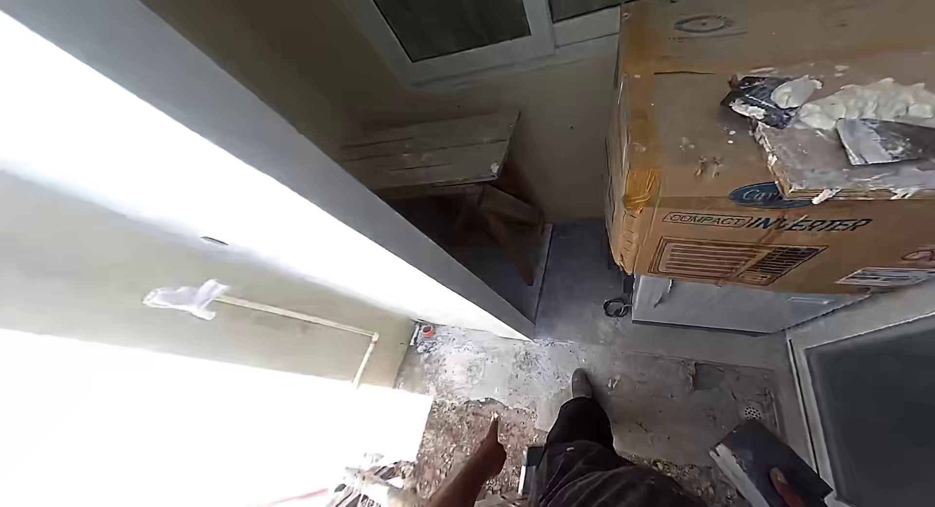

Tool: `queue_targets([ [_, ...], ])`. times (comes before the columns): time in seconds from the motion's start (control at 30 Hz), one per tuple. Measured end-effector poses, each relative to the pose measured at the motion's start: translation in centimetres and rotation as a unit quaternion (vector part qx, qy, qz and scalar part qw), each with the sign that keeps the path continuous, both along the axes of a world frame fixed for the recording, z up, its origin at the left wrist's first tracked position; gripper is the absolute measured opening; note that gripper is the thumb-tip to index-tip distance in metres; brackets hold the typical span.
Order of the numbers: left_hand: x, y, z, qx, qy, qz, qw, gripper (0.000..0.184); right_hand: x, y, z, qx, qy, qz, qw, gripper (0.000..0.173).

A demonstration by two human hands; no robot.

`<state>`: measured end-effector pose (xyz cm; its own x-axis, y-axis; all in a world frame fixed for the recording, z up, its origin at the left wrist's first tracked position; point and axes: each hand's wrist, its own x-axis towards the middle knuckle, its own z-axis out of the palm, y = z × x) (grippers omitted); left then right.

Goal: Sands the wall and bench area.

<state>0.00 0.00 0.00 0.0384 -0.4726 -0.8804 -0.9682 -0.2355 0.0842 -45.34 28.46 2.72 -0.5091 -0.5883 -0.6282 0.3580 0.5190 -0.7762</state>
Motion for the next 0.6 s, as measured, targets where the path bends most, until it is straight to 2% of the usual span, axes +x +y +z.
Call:
queue_targets([
  [0.03,1.2,-0.5,-0.5,0.004,0.008,0.031,0.999,0.087,0.3,-3.7,0.8,0.011,0.012,0.021,1.000,0.055],
  [0.07,2.3,-1.1,-1.0,-0.005,0.024,0.061,0.998,0.075,0.6,-7.4,1.4,0.021,0.019,0.039,0.999,0.054],
  [0.1,3.3,-2.0,-1.9,-0.022,0.040,0.075,0.996,0.051,0.9,-11.0,1.6,0.028,0.022,0.047,0.998,0.052],
  [0.13,4.0,-3.3,-2.6,-0.025,0.042,0.065,0.997,0.042,1.4,-14.7,1.8,0.026,0.012,0.047,0.998,0.051],
  [0.2,4.2,-6.4,-2.6,-0.007,0.038,0.055,0.998,0.056,2.6,-22.1,2.2,-0.004,-0.011,0.057,0.998,0.046],
  [0.33,3.5,-11.9,0.5,-0.026,0.154,0.160,0.975,0.036,5.3,-35.7,4.0,-0.084,-0.004,0.145,0.986,0.039],
  [0.4,2.4,-14.6,2.8,-0.076,0.192,0.163,0.965,0.032,6.5,-42.0,5.3,-0.125,-0.004,0.173,0.977,0.036],
  [0.47,0.7,-17.7,4.9,-0.129,0.217,0.137,0.958,0.047,7.8,-48.2,7.3,-0.168,-0.005,0.181,0.969,0.033],
  [0.5,-0.5,-19.2,5.8,-0.153,0.236,0.137,0.950,0.048,8.4,-51.0,8.3,-0.190,0.000,0.175,0.966,0.033],
  [0.6,-5.0,-24.7,8.0,-0.189,0.330,0.154,0.912,0.030,10.1,-59.2,11.7,-0.253,0.028,0.133,0.958,0.032],
])
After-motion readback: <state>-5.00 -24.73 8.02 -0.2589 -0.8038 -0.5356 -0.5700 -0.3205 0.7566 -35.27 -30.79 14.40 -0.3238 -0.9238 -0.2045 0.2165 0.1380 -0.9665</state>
